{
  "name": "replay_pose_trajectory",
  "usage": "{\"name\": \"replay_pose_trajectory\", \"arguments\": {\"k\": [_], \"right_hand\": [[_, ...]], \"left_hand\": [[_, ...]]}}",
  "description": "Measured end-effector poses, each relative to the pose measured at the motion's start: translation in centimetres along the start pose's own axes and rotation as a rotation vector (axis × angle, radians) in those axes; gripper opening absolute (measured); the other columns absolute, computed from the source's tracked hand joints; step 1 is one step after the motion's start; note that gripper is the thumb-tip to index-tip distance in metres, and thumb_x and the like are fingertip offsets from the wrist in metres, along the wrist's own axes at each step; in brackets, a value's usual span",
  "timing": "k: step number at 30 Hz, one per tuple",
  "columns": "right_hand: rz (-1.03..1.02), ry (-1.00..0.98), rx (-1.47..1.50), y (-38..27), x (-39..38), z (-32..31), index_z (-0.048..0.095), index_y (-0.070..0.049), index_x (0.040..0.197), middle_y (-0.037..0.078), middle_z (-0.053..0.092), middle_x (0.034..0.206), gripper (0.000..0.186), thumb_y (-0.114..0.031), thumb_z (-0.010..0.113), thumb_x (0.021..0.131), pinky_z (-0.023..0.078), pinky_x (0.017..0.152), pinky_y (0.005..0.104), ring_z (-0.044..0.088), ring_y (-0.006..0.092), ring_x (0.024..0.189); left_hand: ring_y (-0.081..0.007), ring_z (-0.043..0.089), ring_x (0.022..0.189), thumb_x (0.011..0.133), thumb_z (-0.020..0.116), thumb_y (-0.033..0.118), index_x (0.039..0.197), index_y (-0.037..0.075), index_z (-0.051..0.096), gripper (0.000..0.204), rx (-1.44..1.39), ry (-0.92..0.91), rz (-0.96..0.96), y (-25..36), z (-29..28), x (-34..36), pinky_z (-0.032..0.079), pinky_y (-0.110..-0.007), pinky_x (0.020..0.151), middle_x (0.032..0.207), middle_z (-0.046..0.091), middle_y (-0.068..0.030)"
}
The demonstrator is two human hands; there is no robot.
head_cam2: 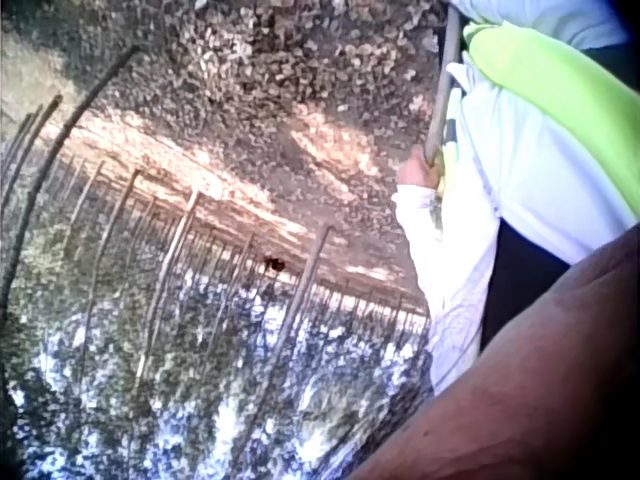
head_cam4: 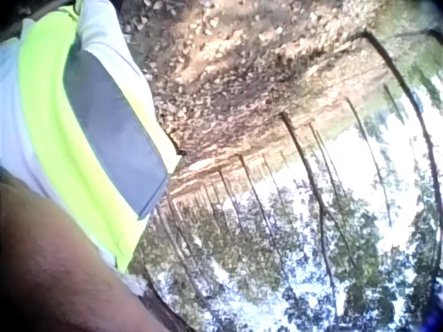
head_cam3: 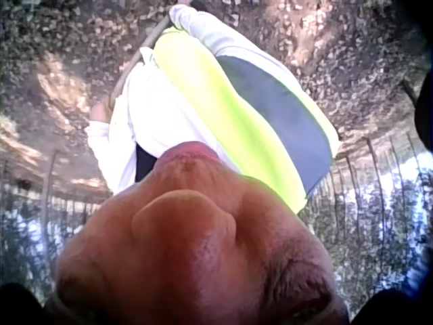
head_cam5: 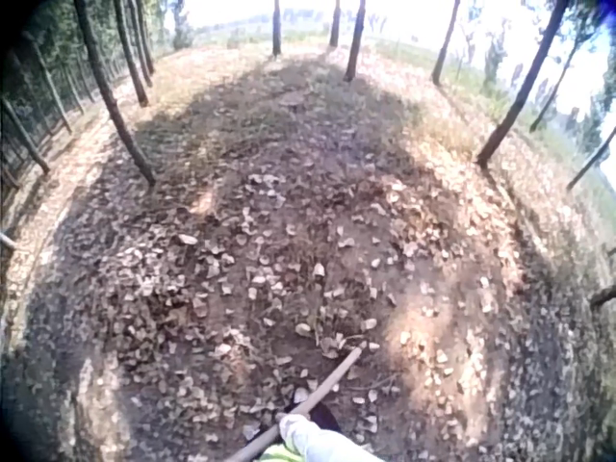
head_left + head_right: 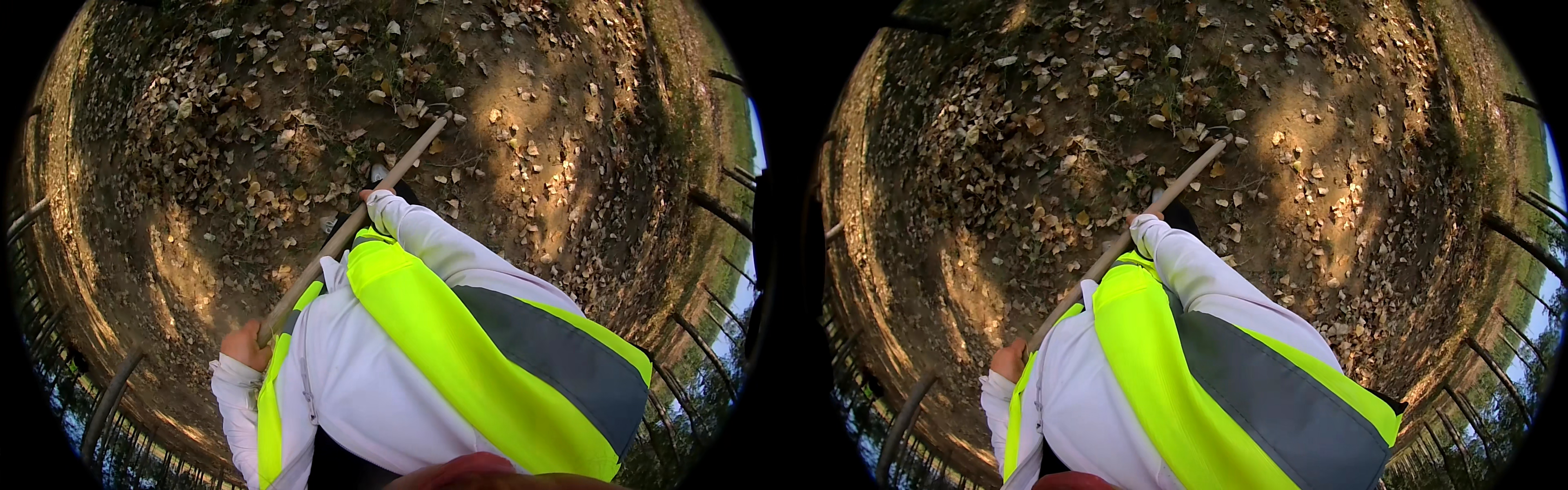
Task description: The person uses a shovel to dig into the ground in a wooded area. They repeatedly strike the soil and pull back to create a small hole, then continue digging in the same spot.
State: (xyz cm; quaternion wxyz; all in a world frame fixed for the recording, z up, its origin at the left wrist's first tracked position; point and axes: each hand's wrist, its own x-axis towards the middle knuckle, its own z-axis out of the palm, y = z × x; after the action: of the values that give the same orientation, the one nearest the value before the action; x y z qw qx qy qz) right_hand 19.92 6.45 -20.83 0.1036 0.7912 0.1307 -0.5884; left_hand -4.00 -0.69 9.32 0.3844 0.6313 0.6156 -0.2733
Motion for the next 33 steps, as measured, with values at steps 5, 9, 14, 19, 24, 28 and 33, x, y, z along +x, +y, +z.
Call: {"name": "replay_pose_trajectory", "arguments": {"k": [5, 9, 14, 19, 24, 28, 33], "right_hand": [[0.092, 0.201, 0.431, 0.5, 5.4, -2.5, 0.034, -0.006, 0.097, 0.007, 0.048, 0.084, 0.059, -0.015, 0.067, 0.049, 0.043, 0.06, 0.0295, 0.049, 0.0166, 0.073], [0.116, 0.431, 0.433, -1.0, 3.4, -8.7, 0.037, -0.004, 0.097, 0.011, 0.048, 0.093, 0.06, -0.015, 0.067, 0.047, 0.04, 0.073, 0.0294, 0.048, 0.0208, 0.087], [0.122, 0.514, 0.581, -2.1, 4.5, -13.2, 0.037, -0.002, 0.096, 0.013, 0.05, 0.089, 0.057, -0.012, 0.068, 0.05, 0.044, 0.065, 0.0316, 0.052, 0.0227, 0.078], [0.197, 0.409, 0.373, -2.3, 4.8, -8.7, 0.039, -0.007, 0.094, 0.007, 0.05, 0.091, 0.056, -0.019, 0.067, 0.047, 0.039, 0.074, 0.0272, 0.05, 0.0173, 0.086], [0.252, 0.322, 0.542, 1.2, 2.5, -3.1, 0.038, -0.007, 0.094, 0.012, 0.05, 0.091, 0.051, -0.013, 0.066, 0.051, 0.043, 0.068, 0.03, 0.052, 0.0212, 0.081], [0.161, 0.352, 0.59, 2.8, 6.0, -3.6, 0.038, -0.005, 0.091, 0.012, 0.052, 0.086, 0.053, -0.012, 0.067, 0.047, 0.042, 0.067, 0.0291, 0.053, 0.0234, 0.079], [0.175, 0.375, 0.571, 0.1, 1.9, -9.3, 0.035, -0.004, 0.094, 0.013, 0.049, 0.09, 0.051, -0.009, 0.064, 0.052, 0.041, 0.071, 0.03, 0.051, 0.0232, 0.082]], "left_hand": [[-0.0343, 0.05, 0.057, 0.063, 0.052, 0.02, 0.073, 0.007, 0.046, 0.017, -0.103, 0.082, 0.14, -1.4, 4.1, 4.1, 0.037, -0.041, 0.049, 0.057, 0.05, -0.0169], [-0.0348, 0.05, 0.06, 0.068, 0.047, 0.019, 0.077, 0.008, 0.043, 0.015, -0.133, 0.05, 0.199, 1.7, 6.4, 10.4, 0.037, -0.042, 0.05, 0.061, 0.051, -0.018], [-0.0344, 0.049, 0.067, 0.058, 0.057, 0.02, 0.077, 0.006, 0.039, 0.03, -0.269, -0.05, 0.303, 8.6, 4.6, 15.5, 0.038, -0.039, 0.056, 0.066, 0.05, -0.018], [-0.0333, 0.05, 0.067, 0.055, 0.059, 0.018, 0.079, 0.004, 0.045, 0.031, -0.483, -0.103, 0.307, 6.5, 5.8, 15.8, 0.039, -0.036, 0.057, 0.067, 0.051, -0.018], [-0.0347, 0.05, 0.062, 0.067, 0.049, 0.023, 0.079, 0.008, 0.043, 0.02, -0.108, -0.117, 0.18, 2.1, 7.2, 13.0, 0.037, -0.04, 0.052, 0.065, 0.051, -0.0189], [-0.0359, 0.05, 0.062, 0.07, 0.043, 0.021, 0.077, 0.009, 0.04, 0.014, -0.045, -0.139, 0.204, 3.1, 7.0, 13.3, 0.036, -0.042, 0.051, 0.065, 0.051, -0.0192], [-0.0372, 0.049, 0.064, 0.069, 0.044, 0.018, 0.077, 0.009, 0.038, 0.014, -0.095, -0.122, 0.276, 5.8, 7.0, 15.8, 0.035, -0.043, 0.052, 0.065, 0.051, -0.0193]]}}
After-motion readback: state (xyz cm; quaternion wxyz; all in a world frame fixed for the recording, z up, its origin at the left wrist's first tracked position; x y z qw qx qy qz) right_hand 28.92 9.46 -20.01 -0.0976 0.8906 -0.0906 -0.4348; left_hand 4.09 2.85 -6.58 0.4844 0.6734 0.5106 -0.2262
